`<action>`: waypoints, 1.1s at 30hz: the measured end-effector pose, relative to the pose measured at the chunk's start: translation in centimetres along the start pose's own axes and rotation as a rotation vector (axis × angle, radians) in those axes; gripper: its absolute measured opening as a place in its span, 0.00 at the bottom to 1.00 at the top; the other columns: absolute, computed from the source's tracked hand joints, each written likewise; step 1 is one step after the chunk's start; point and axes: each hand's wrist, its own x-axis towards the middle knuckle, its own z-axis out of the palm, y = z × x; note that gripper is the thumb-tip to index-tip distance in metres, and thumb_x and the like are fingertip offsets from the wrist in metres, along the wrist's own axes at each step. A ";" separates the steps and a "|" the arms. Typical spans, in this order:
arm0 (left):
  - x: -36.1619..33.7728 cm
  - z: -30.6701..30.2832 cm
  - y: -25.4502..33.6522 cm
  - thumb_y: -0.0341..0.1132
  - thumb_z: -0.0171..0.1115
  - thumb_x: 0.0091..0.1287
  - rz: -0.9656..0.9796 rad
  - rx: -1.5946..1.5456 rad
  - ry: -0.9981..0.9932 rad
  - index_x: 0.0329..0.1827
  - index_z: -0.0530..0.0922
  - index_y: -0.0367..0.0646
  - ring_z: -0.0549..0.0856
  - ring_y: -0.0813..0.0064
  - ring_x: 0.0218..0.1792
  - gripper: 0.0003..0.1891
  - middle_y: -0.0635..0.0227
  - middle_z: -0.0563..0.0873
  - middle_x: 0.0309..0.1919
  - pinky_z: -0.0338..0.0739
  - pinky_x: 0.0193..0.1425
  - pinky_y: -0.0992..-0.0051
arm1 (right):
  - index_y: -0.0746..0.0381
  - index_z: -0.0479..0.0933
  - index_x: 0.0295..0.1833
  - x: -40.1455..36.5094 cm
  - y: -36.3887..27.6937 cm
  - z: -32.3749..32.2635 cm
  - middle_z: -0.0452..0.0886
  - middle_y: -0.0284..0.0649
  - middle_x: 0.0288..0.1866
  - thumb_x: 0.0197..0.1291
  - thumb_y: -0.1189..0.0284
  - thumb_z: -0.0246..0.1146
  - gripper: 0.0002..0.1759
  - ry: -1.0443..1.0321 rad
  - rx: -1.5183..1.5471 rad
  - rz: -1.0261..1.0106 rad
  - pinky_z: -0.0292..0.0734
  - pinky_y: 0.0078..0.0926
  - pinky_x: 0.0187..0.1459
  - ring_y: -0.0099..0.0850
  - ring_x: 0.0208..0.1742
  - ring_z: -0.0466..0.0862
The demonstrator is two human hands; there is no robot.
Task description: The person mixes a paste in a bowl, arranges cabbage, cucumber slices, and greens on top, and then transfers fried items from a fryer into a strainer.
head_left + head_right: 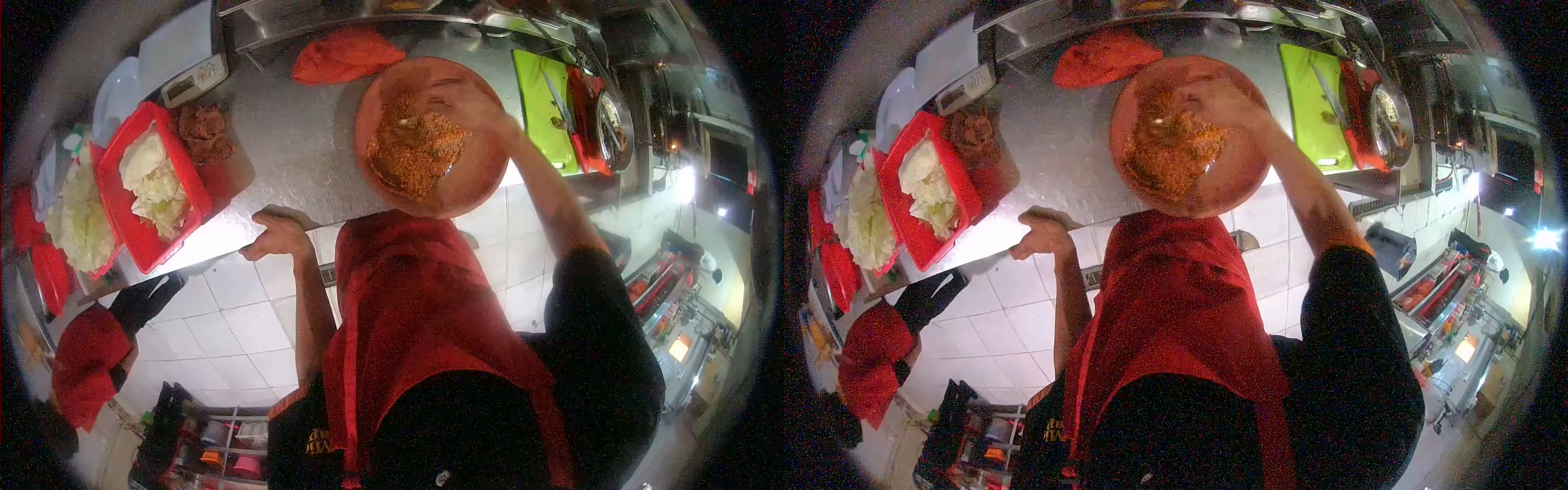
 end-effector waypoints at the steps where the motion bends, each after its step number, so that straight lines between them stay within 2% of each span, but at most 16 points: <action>1: 0.1 -0.2 0.3 0.54 0.59 0.67 0.011 0.028 -0.013 0.69 0.41 0.14 0.59 0.48 0.63 0.52 0.38 0.57 0.60 0.53 0.74 0.52 | 0.51 0.82 0.51 0.4 -1.9 0.3 0.84 0.36 0.54 0.62 0.69 0.64 0.12 -0.021 0.084 0.065 0.67 0.41 0.67 0.32 0.63 0.79; 2: 0.1 0.0 0.6 0.52 0.58 0.67 0.019 0.055 -0.022 0.68 0.43 0.13 0.60 0.48 0.63 0.49 0.37 0.57 0.60 0.54 0.73 0.53 | 0.50 0.83 0.45 0.5 -2.9 0.5 0.85 0.32 0.49 0.61 0.73 0.63 0.09 -0.044 0.167 0.128 0.64 0.51 0.65 0.28 0.62 0.78; 3: -0.3 -2.0 0.4 0.52 0.58 0.67 0.021 0.096 -0.020 0.68 0.43 0.13 0.60 0.48 0.63 0.49 0.37 0.57 0.60 0.54 0.73 0.53 | 0.50 0.83 0.45 -1.1 -3.4 1.4 0.85 0.32 0.49 0.61 0.73 0.63 0.09 -0.072 0.196 0.133 0.64 0.51 0.65 0.28 0.62 0.78; 5: -0.2 -1.8 0.3 0.51 0.58 0.67 0.045 0.023 -0.033 0.67 0.43 0.12 0.60 0.48 0.62 0.49 0.37 0.57 0.59 0.55 0.71 0.52 | 0.50 0.82 0.44 -1.6 -3.1 1.7 0.84 0.33 0.49 0.61 0.74 0.62 0.09 -0.164 -0.001 -0.201 0.68 0.48 0.61 0.34 0.58 0.80; 6: 0.1 -1.9 0.0 0.51 0.58 0.67 0.044 0.027 -0.026 0.67 0.43 0.12 0.60 0.48 0.62 0.49 0.37 0.57 0.59 0.55 0.71 0.52 | 0.50 0.82 0.44 -1.6 -2.9 1.7 0.84 0.33 0.49 0.61 0.74 0.62 0.09 -0.168 0.002 -0.207 0.68 0.48 0.61 0.34 0.58 0.80; 12: -0.4 -0.6 1.0 0.49 0.59 0.66 0.040 0.062 0.001 0.66 0.45 0.12 0.60 0.46 0.61 0.47 0.36 0.58 0.59 0.57 0.69 0.51 | 0.53 0.83 0.49 -1.8 0.7 2.5 0.86 0.40 0.48 0.58 0.74 0.62 0.13 0.279 -0.338 -0.194 0.75 0.39 0.59 0.44 0.49 0.85; 14: -0.5 -0.5 1.0 0.49 0.59 0.66 0.021 0.082 0.014 0.66 0.47 0.12 0.61 0.46 0.61 0.46 0.35 0.58 0.58 0.59 0.68 0.52 | 0.53 0.82 0.52 -4.6 2.9 1.9 0.86 0.41 0.48 0.58 0.70 0.62 0.15 0.512 -0.293 0.067 0.79 0.38 0.54 0.45 0.48 0.86; 18: 0.6 0.7 -2.0 0.50 0.65 0.62 0.180 0.350 0.120 0.59 0.54 0.19 0.66 0.51 0.57 0.42 0.43 0.62 0.52 0.66 0.61 0.54 | 0.53 0.82 0.50 -7.9 3.5 3.0 0.87 0.40 0.45 0.60 0.65 0.62 0.13 0.399 0.118 0.221 0.82 0.39 0.49 0.45 0.46 0.86; 20: -0.4 -0.1 0.7 0.47 0.60 0.65 0.063 0.126 0.103 0.60 0.55 0.17 0.66 0.52 0.55 0.39 0.44 0.62 0.53 0.66 0.60 0.56 | 0.57 0.83 0.48 -6.2 1.8 4.2 0.87 0.41 0.47 0.62 0.74 0.63 0.10 0.157 0.253 0.052 0.80 0.32 0.51 0.40 0.48 0.86; 24: -0.2 0.2 0.1 0.45 0.60 0.65 0.066 0.134 0.138 0.56 0.57 0.20 0.67 0.56 0.53 0.34 0.48 0.63 0.50 0.66 0.58 0.58 | 0.57 0.83 0.50 -8.5 0.0 0.2 0.87 0.40 0.50 0.64 0.69 0.63 0.11 -0.061 -0.044 0.010 0.80 0.32 0.50 0.37 0.50 0.87; 26: -0.1 0.0 0.3 0.45 0.60 0.64 0.098 0.128 0.122 0.55 0.58 0.21 0.67 0.58 0.53 0.33 0.49 0.63 0.49 0.66 0.58 0.59 | 0.55 0.82 0.53 -9.0 0.1 -2.8 0.85 0.38 0.55 0.64 0.64 0.62 0.14 -0.370 0.039 0.049 0.80 0.35 0.52 0.37 0.55 0.85; 27: 0.3 0.3 -1.0 0.45 0.60 0.64 0.100 0.127 0.122 0.55 0.58 0.21 0.67 0.58 0.53 0.33 0.49 0.63 0.49 0.66 0.58 0.59 | 0.55 0.82 0.53 -8.5 1.1 -2.0 0.85 0.38 0.55 0.64 0.64 0.62 0.14 -0.369 0.040 0.049 0.80 0.35 0.52 0.37 0.55 0.85; 29: 1.4 1.0 -4.6 0.46 0.60 0.64 0.144 0.080 0.033 0.55 0.58 0.21 0.66 0.58 0.53 0.34 0.49 0.63 0.48 0.66 0.58 0.58 | 0.53 0.81 0.56 -7.2 3.2 1.2 0.84 0.36 0.58 0.63 0.63 0.62 0.16 0.057 -0.039 0.000 0.78 0.36 0.54 0.37 0.57 0.83; 30: 1.2 1.0 -3.8 0.46 0.60 0.64 0.147 0.078 0.030 0.55 0.58 0.21 0.66 0.58 0.53 0.34 0.49 0.63 0.48 0.66 0.58 0.58 | 0.52 0.80 0.56 -6.6 2.8 2.2 0.84 0.34 0.57 0.62 0.66 0.64 0.16 0.110 0.122 -0.141 0.77 0.37 0.55 0.38 0.56 0.83; 31: 0.9 0.8 -2.8 0.46 0.60 0.64 0.090 0.086 0.074 0.55 0.58 0.22 0.66 0.60 0.52 0.33 0.51 0.62 0.48 0.67 0.56 0.60 | 0.52 0.80 0.56 -6.4 0.7 1.9 0.84 0.34 0.57 0.62 0.66 0.64 0.16 0.113 0.123 -0.137 0.77 0.37 0.55 0.38 0.56 0.83; 33: 0.7 0.9 -2.0 0.46 0.61 0.63 0.026 0.092 0.127 0.55 0.58 0.24 0.66 0.62 0.51 0.33 0.54 0.62 0.48 0.68 0.54 0.62 | 0.56 0.81 0.51 -6.7 -2.8 0.7 0.85 0.37 0.51 0.60 0.69 0.65 0.13 -0.201 -0.043 -0.030 0.78 0.37 0.53 0.38 0.52 0.84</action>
